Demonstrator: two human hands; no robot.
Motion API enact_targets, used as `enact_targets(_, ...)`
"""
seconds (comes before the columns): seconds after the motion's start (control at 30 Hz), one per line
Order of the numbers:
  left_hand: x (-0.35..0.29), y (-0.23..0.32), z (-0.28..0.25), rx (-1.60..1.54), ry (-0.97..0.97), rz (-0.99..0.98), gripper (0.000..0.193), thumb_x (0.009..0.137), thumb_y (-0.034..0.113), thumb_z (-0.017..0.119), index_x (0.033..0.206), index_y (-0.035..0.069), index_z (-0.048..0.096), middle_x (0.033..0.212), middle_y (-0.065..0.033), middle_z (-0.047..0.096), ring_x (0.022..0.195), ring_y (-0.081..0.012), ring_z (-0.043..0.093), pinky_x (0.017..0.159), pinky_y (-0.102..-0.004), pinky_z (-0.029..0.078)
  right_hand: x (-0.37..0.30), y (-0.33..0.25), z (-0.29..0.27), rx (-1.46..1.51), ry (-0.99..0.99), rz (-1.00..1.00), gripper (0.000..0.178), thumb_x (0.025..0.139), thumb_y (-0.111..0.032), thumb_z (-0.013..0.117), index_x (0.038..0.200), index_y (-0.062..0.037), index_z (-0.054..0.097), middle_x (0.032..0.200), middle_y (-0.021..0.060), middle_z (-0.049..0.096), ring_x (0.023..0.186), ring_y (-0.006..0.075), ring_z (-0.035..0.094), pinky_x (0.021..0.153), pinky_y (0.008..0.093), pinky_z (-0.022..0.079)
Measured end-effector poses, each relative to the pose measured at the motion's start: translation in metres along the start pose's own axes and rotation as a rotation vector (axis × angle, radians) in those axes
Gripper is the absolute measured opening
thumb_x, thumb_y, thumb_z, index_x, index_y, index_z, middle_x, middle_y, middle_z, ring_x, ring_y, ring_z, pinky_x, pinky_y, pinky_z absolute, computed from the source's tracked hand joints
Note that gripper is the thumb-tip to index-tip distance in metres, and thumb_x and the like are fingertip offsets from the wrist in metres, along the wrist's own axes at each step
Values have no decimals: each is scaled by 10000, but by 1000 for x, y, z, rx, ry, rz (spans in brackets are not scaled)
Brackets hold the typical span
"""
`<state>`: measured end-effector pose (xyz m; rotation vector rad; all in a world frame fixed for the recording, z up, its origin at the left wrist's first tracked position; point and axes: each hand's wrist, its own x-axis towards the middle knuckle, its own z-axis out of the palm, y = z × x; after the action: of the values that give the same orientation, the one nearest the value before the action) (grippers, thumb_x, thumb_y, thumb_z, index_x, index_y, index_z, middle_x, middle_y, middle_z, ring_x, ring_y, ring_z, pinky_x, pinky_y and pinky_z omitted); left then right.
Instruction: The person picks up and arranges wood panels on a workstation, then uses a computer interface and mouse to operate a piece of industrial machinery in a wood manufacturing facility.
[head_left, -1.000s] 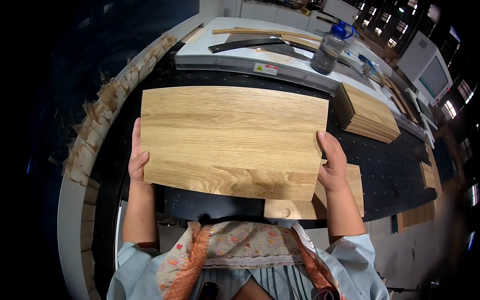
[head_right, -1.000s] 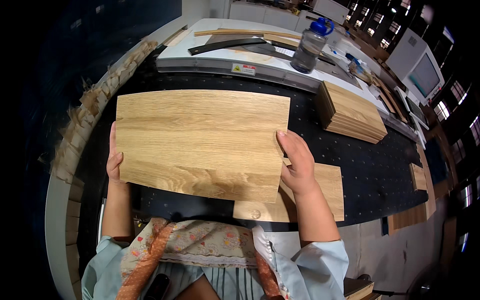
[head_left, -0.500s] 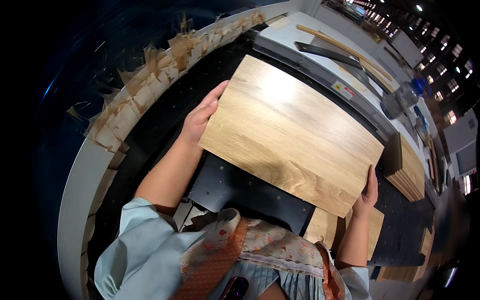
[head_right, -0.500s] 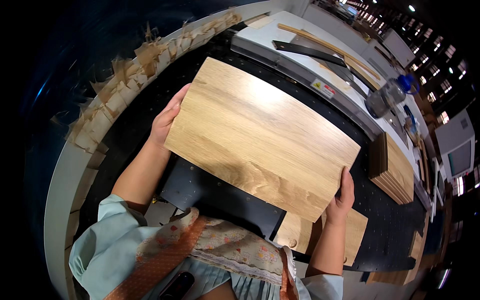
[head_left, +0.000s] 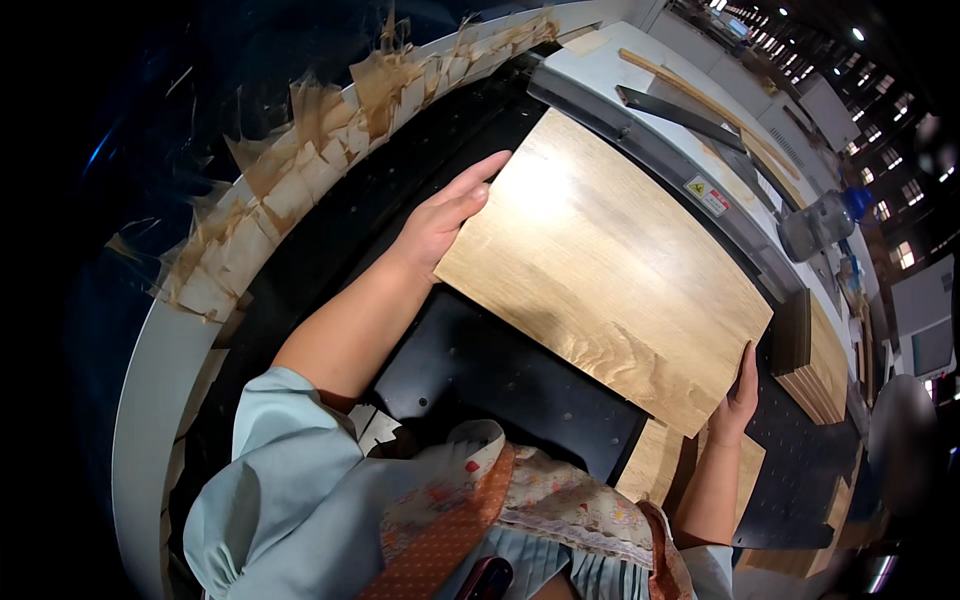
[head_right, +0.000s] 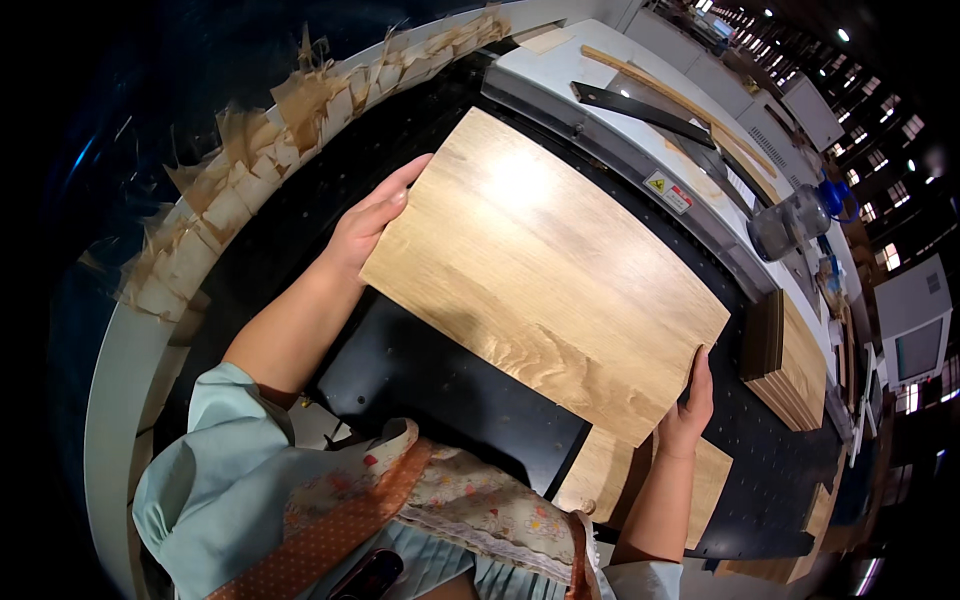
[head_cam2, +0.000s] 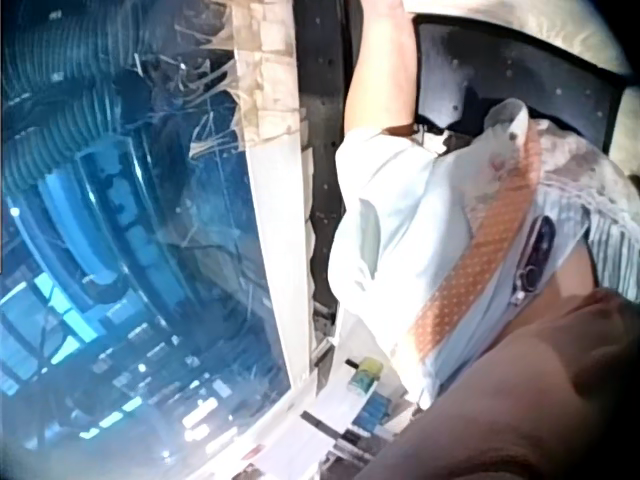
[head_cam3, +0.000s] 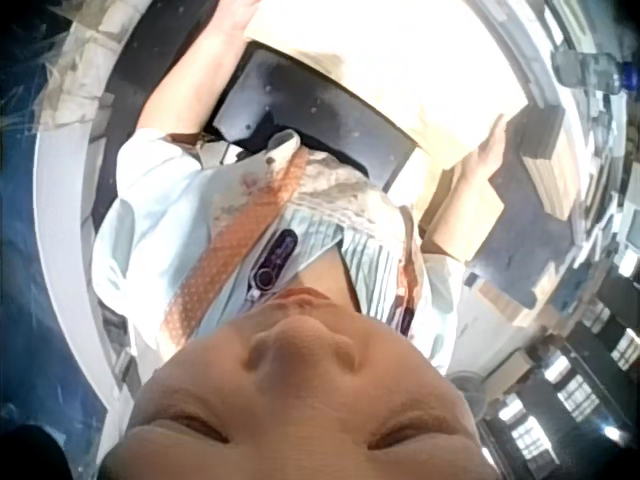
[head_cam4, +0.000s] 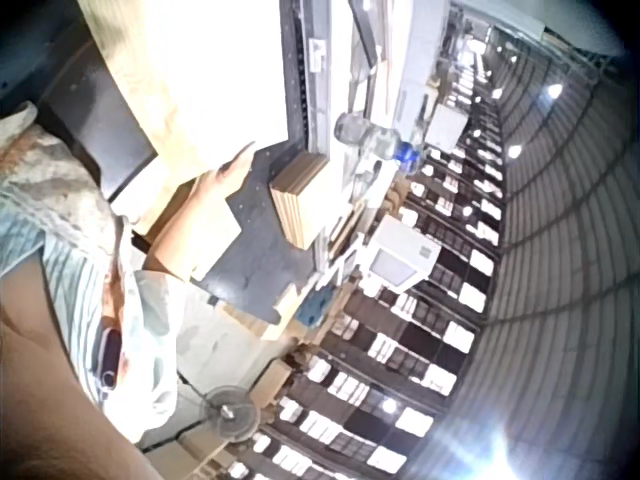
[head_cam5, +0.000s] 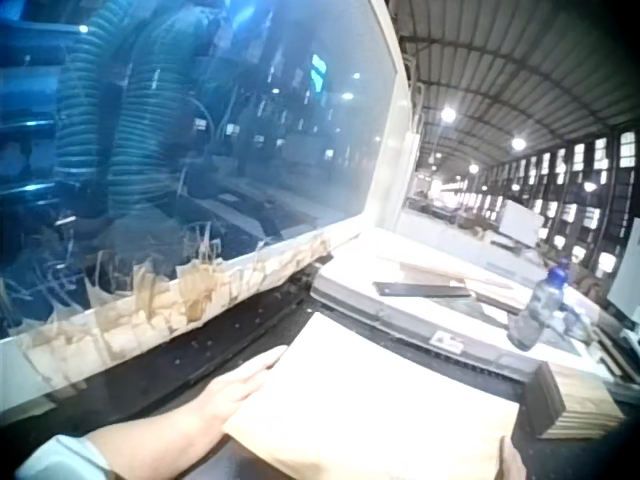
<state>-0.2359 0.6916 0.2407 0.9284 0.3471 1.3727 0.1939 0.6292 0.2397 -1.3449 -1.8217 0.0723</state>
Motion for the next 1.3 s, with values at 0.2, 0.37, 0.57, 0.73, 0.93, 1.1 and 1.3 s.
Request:
enact_targets(0.2, 17, -8, -14, -71, 154, -130, 452, 936, 174, 441, 1347, 6, 356, 1317, -143, 458, 1184, -241, 484, 979, -376, 407, 7, 6, 19, 60, -65, 151, 596, 791, 8, 649, 1337, -34, 413, 1279, 139, 512, 1147, 220, 511, 964, 298, 393)
enact_targets(0.37, 35, -10, -37, 74, 313, -286, 357, 932, 130, 443, 1263, -2, 463, 1223, -136, 539, 1100, -232, 548, 912, -358, 462, 20, 21, 46, 107, -231, 258, 581, 798, 41, 618, 1335, -38, 413, 1256, 138, 525, 1130, 202, 517, 958, 273, 388)
enact_targets(0.57, 53, -8, -56, 283, 437, -397, 327, 934, 124, 443, 1233, 2, 492, 1168, -129, 572, 1045, -211, 572, 885, -335, 474, 31, 49, 73, 644, -271, 554, 429, 835, 30, 565, 1256, -24, 507, 1235, 108, 541, 1105, 193, 530, 960, 279, 389)
enact_targets(0.73, 58, 21, -77, 61, 151, -424, 485, 936, 415, 417, 1158, 2, 542, 986, -167, 639, 798, -239, 665, 599, -302, 573, 58, 39, 57, 439, -246, 243, 207, 855, -61, 602, 1054, -7, 620, 902, 31, 608, 837, 131, 571, 781, 261, 448)
enact_targets(0.93, 91, 25, -45, 97, 382, -272, 655, 884, 439, 523, 1230, -81, 325, 1032, -268, 581, 946, -303, 629, 773, -376, 549, 94, 26, 71, 733, -253, 600, 166, 894, -194, 575, 819, -48, 594, 657, -24, 538, 550, 72, 450, 525, 214, 374)
enact_targets(1.1, 120, -2, -66, 280, 473, -311, 692, 851, 402, 582, 1321, -29, 312, 1200, -208, 520, 1106, -296, 529, 903, -420, 449, 104, 41, 100, 735, -416, 882, 158, 915, -171, 535, 842, -33, 562, 608, 9, 534, 487, 103, 482, 490, 248, 448)
enact_targets(1.3, 104, -93, 15, 1584, -402, -41, 676, 822, 406, 598, 1353, 57, 368, 1408, -171, 344, 1309, -311, 320, 1075, -413, 258, 100, 5, 76, 654, -228, 743, 433, 902, -141, 538, 1292, 2, 416, 968, 71, 617, 834, 149, 579, 728, 268, 487)
